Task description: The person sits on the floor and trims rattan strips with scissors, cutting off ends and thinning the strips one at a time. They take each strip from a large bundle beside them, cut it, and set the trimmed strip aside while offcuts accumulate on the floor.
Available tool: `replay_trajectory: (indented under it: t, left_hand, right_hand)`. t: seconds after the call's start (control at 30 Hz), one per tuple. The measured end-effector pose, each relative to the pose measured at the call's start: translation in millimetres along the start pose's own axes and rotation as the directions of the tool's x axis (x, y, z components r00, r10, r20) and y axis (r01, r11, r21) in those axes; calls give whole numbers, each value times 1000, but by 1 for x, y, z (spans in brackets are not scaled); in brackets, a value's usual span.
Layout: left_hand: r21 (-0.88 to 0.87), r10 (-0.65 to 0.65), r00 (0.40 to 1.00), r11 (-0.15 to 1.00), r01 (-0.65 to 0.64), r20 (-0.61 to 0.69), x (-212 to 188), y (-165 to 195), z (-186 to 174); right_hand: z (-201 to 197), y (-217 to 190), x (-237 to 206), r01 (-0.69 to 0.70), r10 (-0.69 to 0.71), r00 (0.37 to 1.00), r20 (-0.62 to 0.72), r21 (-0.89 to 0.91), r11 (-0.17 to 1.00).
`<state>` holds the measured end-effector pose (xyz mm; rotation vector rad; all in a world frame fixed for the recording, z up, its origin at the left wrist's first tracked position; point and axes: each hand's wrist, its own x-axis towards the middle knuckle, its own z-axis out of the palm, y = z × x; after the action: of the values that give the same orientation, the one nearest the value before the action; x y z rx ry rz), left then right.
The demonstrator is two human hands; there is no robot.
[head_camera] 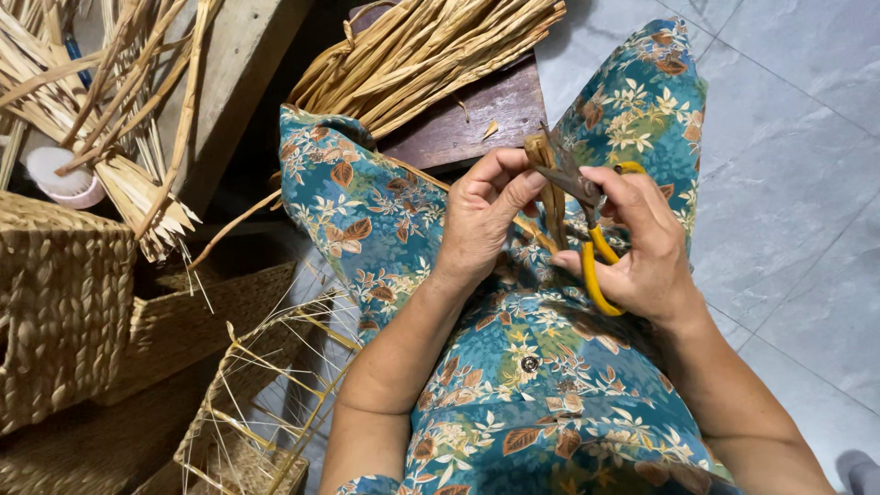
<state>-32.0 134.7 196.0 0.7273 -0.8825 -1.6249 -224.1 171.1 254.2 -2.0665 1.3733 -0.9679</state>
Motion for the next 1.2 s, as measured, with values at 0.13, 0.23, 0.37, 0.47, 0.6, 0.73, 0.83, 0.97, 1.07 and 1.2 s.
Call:
replay_trajectory:
  t: [0.13,0.23,0.37,0.47,0.6,0.73,0.83,0.97,1.07,1.2]
  left_hand:
    - [37,9,1000,999,-8,-15,-1,-1,2]
    - [30,22,1000,999,-22,-11,-3,1,5]
    - [4,36,999,999,-36,-6,-5,5,7]
    - [2,33,999,999,-33,-4,-6,7,8]
    - [18,31,999,999,-31,-9,-6,6,9]
    - [-22,11,1000,1000,-12,-16,-5,4,12]
    - [-38,19,1000,999,-19,-7,-4,2,14]
    - [-47,24,1000,999,-24,2,-3,2,16]
    - [-19,17,1000,1000,-17,2,-4,5,17]
    - [-20,4,999,1000,-3,38,-5,8,19]
  right_hand:
    - [0,-8,2,6,-6,1000,-5,-41,999]
    - [-1,-11,4,38,-39,999,-15,-83,996]
    - [-3,-13,4,46,-47,999,-6,-109,993]
    - [0,-12,3,-2,1,1000,-7,-74,997]
    - [4,-7,-2,9,-9,999,-36,-5,1000]
    - [6,-1,-7,-36,37,998,-50,18,999]
    - [8,2,-10,-57,58,996,-66,14,998]
    - [9,5,-13,-37,42,994,-100,45,998]
    - [9,7,-16,-42,40,993,-112,-7,999]
    - [11,10,-20,-45,52,989,-138,49,998]
